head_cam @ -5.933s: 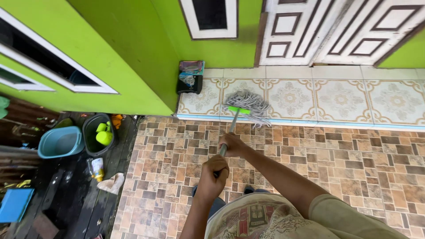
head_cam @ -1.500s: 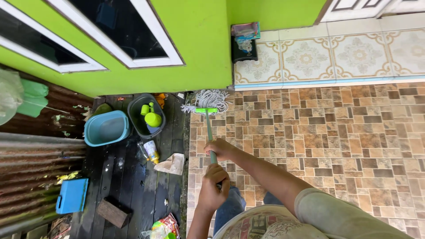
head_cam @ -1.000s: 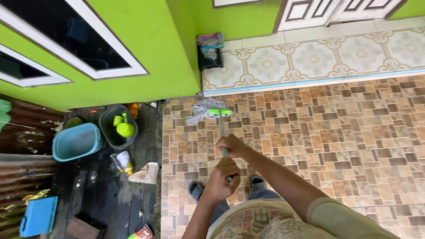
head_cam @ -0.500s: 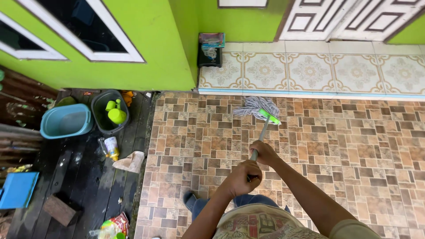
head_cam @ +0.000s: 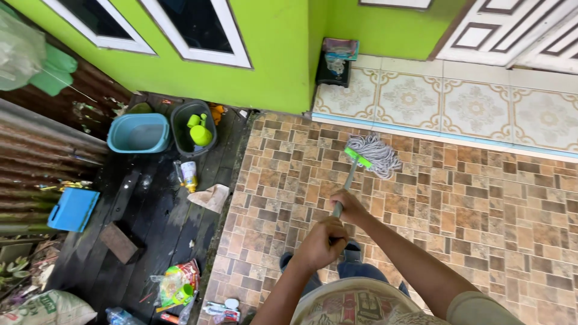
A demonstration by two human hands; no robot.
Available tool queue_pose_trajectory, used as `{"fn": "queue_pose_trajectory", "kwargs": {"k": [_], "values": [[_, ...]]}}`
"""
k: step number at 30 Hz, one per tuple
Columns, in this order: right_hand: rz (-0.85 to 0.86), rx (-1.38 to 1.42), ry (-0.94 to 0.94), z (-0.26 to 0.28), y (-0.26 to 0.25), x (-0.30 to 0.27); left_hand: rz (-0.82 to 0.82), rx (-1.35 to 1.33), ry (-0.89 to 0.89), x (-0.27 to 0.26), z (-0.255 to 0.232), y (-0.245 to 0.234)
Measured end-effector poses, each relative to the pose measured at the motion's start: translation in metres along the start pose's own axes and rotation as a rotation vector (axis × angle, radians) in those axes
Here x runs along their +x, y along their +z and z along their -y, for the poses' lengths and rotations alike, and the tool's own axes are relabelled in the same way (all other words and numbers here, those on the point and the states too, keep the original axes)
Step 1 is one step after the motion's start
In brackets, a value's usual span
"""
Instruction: The person is mopping the tiled floor of an entryway area using a traditional mop.
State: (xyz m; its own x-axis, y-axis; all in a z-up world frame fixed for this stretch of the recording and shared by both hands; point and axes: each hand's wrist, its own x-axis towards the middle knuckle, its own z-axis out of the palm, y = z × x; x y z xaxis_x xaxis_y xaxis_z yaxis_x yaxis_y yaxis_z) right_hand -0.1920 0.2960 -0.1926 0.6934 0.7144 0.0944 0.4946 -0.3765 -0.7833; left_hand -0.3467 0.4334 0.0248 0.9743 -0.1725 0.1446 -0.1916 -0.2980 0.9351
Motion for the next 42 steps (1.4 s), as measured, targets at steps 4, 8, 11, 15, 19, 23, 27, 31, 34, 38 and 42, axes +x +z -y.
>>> {"fn": "queue_pose_trajectory", "kwargs": {"k": [4,8,11,15,19,23,27,31,34,38,42], "values": [[0.054,0.01,-0.017,0.054,0.053,0.042,-0.061,0.035,-0.02,-0.033,0.003,-0.055],[0.093,0.067,-0.106,0.094,0.115,0.089,-0.186,0.049,-0.079,-0.067,0.004,-0.107],[0.164,0.056,-0.132,0.123,0.152,0.111,-0.248,0.094,-0.1,-0.092,0.009,-0.131],[0.23,0.107,-0.228,0.145,0.194,0.128,-0.318,0.168,-0.153,-0.111,0.011,-0.15],[0.246,0.123,-0.209,0.171,0.197,0.118,-0.297,0.2,-0.133,-0.128,0.006,-0.15],[0.314,-0.024,-0.14,0.178,0.18,0.098,-0.173,0.176,-0.11,-0.133,0.001,-0.14],[0.18,-0.05,-0.217,0.157,0.163,0.065,-0.051,0.078,-0.127,-0.124,-0.016,-0.118],[0.132,-0.099,-0.143,0.13,0.114,0.022,0.012,0.023,-0.094,-0.107,-0.022,-0.073],[0.076,-0.166,-0.103,0.105,0.078,-0.024,0.066,0.003,-0.048,-0.093,-0.03,-0.028],[-0.113,-0.096,-0.094,0.064,0.029,-0.099,0.16,-0.026,0.021,-0.079,-0.036,0.043],[-0.035,-0.152,0.138,0.026,-0.011,-0.171,0.238,-0.074,0.118,-0.072,-0.038,0.116]]}}
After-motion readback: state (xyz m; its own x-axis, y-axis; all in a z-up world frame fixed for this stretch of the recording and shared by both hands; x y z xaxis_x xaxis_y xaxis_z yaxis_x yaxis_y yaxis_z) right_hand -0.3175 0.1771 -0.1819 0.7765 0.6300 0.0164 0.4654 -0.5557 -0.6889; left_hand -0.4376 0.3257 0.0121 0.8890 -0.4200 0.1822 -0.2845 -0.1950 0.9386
